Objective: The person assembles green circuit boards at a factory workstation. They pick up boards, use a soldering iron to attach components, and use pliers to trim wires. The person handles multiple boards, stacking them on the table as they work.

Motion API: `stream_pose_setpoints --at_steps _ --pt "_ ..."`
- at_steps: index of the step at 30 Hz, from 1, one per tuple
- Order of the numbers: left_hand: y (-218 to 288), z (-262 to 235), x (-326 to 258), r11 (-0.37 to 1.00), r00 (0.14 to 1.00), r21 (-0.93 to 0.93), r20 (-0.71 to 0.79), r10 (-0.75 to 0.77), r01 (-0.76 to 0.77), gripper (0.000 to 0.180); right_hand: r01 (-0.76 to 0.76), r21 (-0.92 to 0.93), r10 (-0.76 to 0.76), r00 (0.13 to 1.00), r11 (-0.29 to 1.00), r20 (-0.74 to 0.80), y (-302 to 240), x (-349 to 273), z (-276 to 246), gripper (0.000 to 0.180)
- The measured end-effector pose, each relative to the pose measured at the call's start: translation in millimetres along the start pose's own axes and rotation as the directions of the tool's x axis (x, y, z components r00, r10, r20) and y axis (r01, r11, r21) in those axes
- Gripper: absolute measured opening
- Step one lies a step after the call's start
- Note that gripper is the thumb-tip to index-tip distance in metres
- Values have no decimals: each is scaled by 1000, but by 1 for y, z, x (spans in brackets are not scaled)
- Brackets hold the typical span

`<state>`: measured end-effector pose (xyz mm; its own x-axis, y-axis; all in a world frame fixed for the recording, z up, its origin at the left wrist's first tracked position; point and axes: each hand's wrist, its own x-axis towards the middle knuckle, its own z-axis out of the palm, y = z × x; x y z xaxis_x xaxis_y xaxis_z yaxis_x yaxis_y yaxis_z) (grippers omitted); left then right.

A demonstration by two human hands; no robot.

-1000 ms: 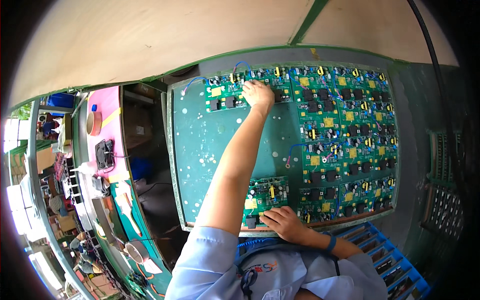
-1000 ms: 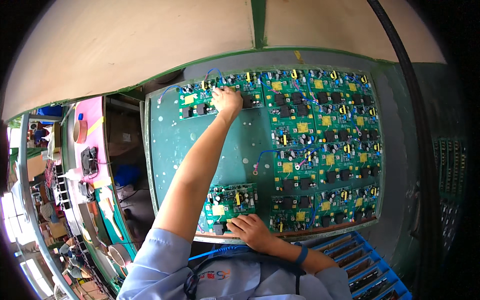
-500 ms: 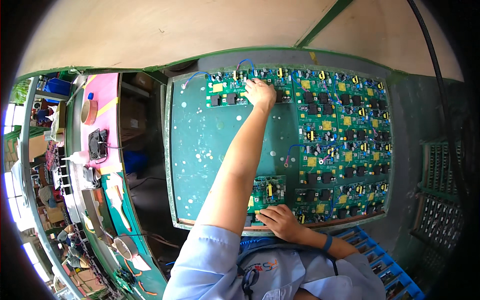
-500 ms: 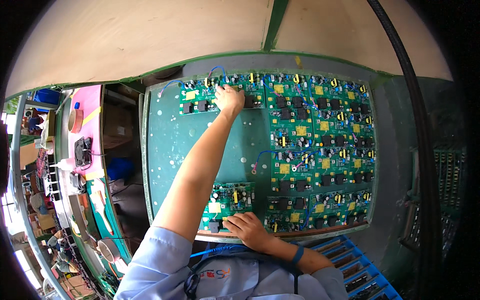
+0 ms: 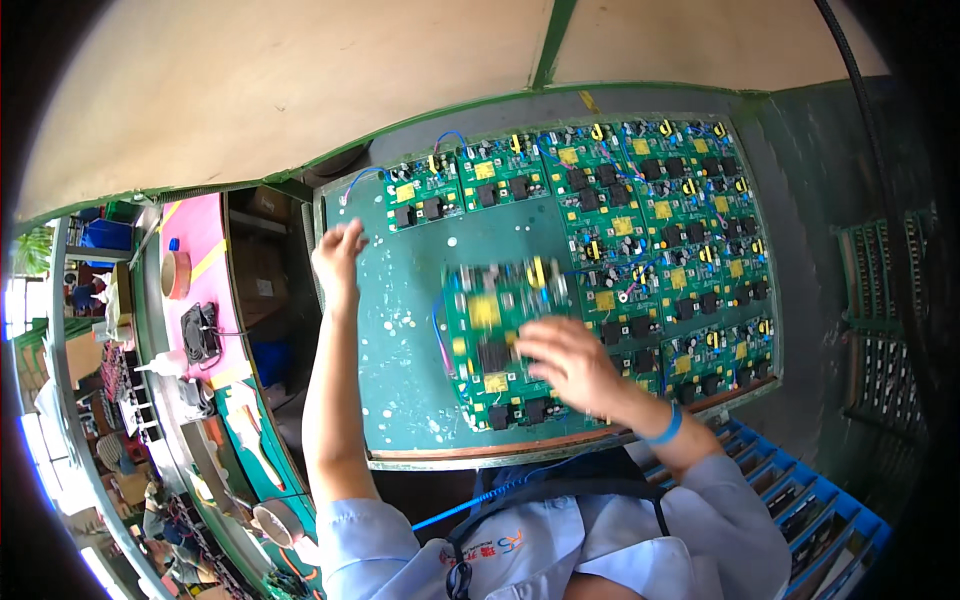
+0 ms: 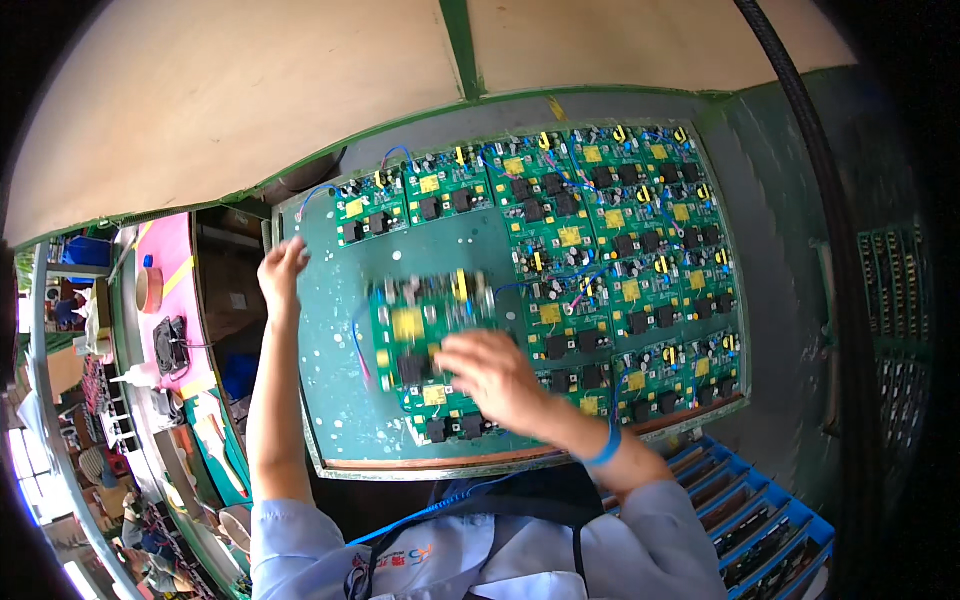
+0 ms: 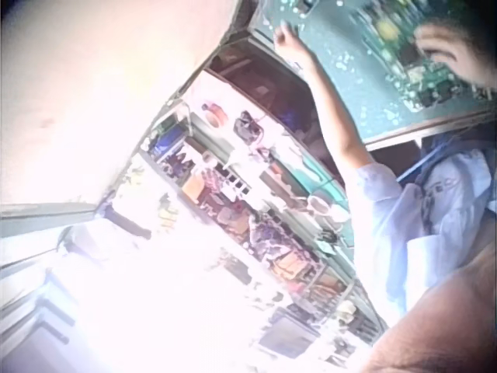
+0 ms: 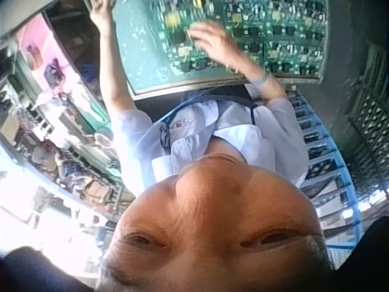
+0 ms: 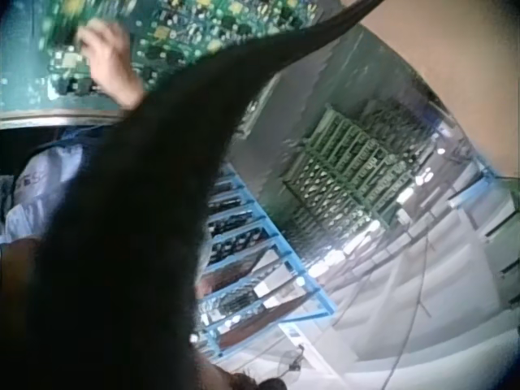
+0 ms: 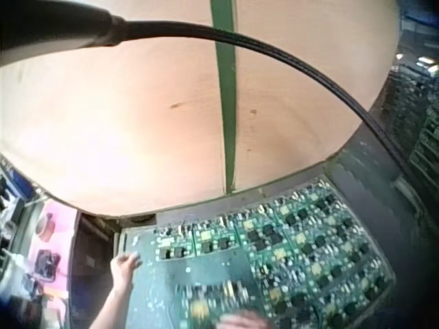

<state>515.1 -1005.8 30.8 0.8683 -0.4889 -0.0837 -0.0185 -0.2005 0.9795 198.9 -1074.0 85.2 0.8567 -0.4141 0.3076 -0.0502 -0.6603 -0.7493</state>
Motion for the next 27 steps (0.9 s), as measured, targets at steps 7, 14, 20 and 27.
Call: stream_pose_setpoints --at_steps 7,14,20,27 --pt "23 -11 -164 721 656 404 749 92 -563 26 -63 -71 75 980 995 182 93 47 41 27" --pt "8 13 -241 498 557 449 826 85 -741 69 -11 -290 61 985 957 162 130 26 49 25" --pt "-7 11 -249 481 572 459 813 111 -747 51 -21 -279 62 988 960 139 125 25 49 26" --pt "-14 7 -255 540 591 447 798 118 -713 44 -61 -341 109 987 938 121 132 39 43 27"
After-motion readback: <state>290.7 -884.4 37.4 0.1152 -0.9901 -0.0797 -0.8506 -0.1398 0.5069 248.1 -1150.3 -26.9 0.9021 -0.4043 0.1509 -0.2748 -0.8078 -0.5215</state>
